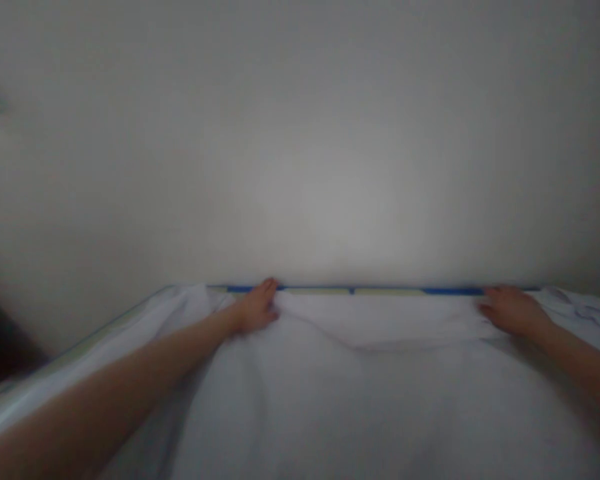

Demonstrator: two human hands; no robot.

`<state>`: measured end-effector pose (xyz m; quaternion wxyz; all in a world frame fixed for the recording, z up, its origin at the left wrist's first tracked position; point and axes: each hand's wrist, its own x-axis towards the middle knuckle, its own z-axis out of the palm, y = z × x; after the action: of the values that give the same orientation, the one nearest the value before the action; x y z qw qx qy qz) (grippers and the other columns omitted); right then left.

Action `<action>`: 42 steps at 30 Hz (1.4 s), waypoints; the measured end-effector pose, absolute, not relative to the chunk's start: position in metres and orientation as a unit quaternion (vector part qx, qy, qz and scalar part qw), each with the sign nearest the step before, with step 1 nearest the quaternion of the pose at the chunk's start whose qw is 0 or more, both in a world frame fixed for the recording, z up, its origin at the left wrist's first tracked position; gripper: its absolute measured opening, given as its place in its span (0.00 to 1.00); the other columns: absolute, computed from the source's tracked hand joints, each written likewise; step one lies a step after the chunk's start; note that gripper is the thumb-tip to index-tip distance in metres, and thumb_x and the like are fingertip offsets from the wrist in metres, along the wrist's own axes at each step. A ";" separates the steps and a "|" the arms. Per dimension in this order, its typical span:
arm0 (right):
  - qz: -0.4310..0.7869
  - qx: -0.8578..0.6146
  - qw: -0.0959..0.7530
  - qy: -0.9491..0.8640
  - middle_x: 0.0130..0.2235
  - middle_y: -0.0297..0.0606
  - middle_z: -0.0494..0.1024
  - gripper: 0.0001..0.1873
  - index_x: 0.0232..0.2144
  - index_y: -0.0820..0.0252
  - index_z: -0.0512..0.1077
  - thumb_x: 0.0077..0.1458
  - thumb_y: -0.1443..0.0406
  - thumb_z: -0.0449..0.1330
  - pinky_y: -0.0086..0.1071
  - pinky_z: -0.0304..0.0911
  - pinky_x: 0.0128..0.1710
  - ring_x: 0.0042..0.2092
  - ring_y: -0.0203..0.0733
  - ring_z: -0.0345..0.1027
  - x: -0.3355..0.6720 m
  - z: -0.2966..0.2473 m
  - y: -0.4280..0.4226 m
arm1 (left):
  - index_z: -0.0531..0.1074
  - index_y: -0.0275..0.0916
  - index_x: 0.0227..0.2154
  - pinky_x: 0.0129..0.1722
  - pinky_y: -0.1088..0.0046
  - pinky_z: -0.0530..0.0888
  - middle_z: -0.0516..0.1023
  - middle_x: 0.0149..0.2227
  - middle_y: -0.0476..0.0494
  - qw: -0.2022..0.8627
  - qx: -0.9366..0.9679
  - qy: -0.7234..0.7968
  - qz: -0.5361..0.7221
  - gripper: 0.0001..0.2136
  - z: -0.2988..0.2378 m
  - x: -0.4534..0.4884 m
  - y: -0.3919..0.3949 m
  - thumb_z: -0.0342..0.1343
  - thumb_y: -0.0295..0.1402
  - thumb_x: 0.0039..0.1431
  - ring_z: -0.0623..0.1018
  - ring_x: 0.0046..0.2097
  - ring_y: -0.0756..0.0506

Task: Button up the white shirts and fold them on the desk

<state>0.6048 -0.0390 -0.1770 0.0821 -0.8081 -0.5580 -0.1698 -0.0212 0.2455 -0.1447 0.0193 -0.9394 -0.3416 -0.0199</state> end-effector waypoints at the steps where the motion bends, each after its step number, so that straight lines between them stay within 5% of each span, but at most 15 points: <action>1: -0.166 -0.790 0.065 -0.587 0.45 0.57 0.72 0.27 0.44 0.66 0.72 0.51 0.52 0.52 0.49 0.57 0.50 0.47 0.58 0.66 0.594 -0.172 -0.036 | 0.42 0.29 0.63 0.62 0.63 0.46 0.39 0.65 0.33 0.025 -0.950 -0.309 -0.029 0.39 -0.139 -0.012 0.238 0.44 0.49 0.55 0.42 0.65 0.39; 6: -0.052 -0.715 0.057 -0.695 0.56 0.45 0.65 0.31 0.54 0.59 0.65 0.56 0.48 0.45 0.44 0.53 0.58 0.57 0.50 0.58 0.555 -0.181 -0.029 | 0.47 0.33 0.62 0.62 0.61 0.45 0.43 0.65 0.34 -0.011 -0.959 -0.281 -0.027 0.33 -0.139 0.036 0.202 0.31 0.51 0.61 0.44 0.65 0.40; 11: -0.032 -0.746 0.038 -0.664 0.62 0.42 0.54 0.37 0.60 0.60 0.56 0.55 0.45 0.43 0.45 0.43 0.62 0.63 0.49 0.46 0.573 -0.207 -0.048 | 0.47 0.39 0.63 0.61 0.58 0.46 0.44 0.65 0.36 -0.025 -0.954 -0.300 -0.015 0.36 -0.165 0.034 0.195 0.31 0.57 0.57 0.46 0.65 0.38; 19: -0.081 -0.792 0.028 -0.604 0.50 0.51 0.70 0.26 0.47 0.66 0.71 0.51 0.56 0.50 0.44 0.55 0.55 0.53 0.53 0.62 0.624 -0.196 -0.049 | 0.47 0.39 0.63 0.61 0.61 0.44 0.45 0.65 0.38 -0.023 -0.953 -0.299 -0.033 0.37 -0.168 0.027 0.194 0.32 0.58 0.56 0.46 0.65 0.39; 24: -0.048 -0.797 0.060 -0.599 0.38 0.47 0.76 0.19 0.34 0.64 0.74 0.51 0.59 0.49 0.38 0.63 0.43 0.40 0.48 0.70 0.629 -0.178 -0.033 | 0.47 0.39 0.63 0.61 0.60 0.45 0.45 0.65 0.37 -0.028 -0.954 -0.295 -0.033 0.37 -0.166 0.029 0.191 0.32 0.58 0.57 0.46 0.65 0.38; 29: -0.065 -0.819 0.127 -0.555 0.39 0.46 0.77 0.19 0.38 0.63 0.72 0.50 0.58 0.50 0.37 0.63 0.43 0.43 0.49 0.69 0.632 -0.180 -0.032 | 0.47 0.39 0.63 0.61 0.60 0.44 0.45 0.65 0.37 -0.033 -0.951 -0.304 -0.038 0.37 -0.165 0.028 0.187 0.32 0.58 0.57 0.46 0.65 0.39; 34: -0.120 -0.852 0.104 -0.499 0.42 0.51 0.75 0.26 0.44 0.68 0.71 0.48 0.54 0.53 0.41 0.63 0.44 0.43 0.53 0.69 0.625 -0.173 -0.035 | 0.48 0.38 0.63 0.61 0.60 0.44 0.46 0.64 0.35 -0.028 -0.950 -0.310 -0.041 0.38 -0.166 0.029 0.186 0.32 0.59 0.56 0.46 0.65 0.39; 42: -0.074 -0.715 0.060 -0.693 0.53 0.48 0.68 0.33 0.52 0.64 0.67 0.56 0.47 0.44 0.42 0.55 0.55 0.54 0.51 0.61 0.477 -0.155 -0.006 | 0.49 0.37 0.62 0.61 0.60 0.45 0.46 0.64 0.36 -0.028 -0.951 -0.306 -0.038 0.38 -0.166 0.030 0.187 0.33 0.58 0.56 0.47 0.65 0.39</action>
<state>0.4770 -0.0060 -0.1546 0.0598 -0.7147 -0.6929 -0.0737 0.0300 0.1873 -0.1660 -0.0280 -0.9510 -0.3056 -0.0380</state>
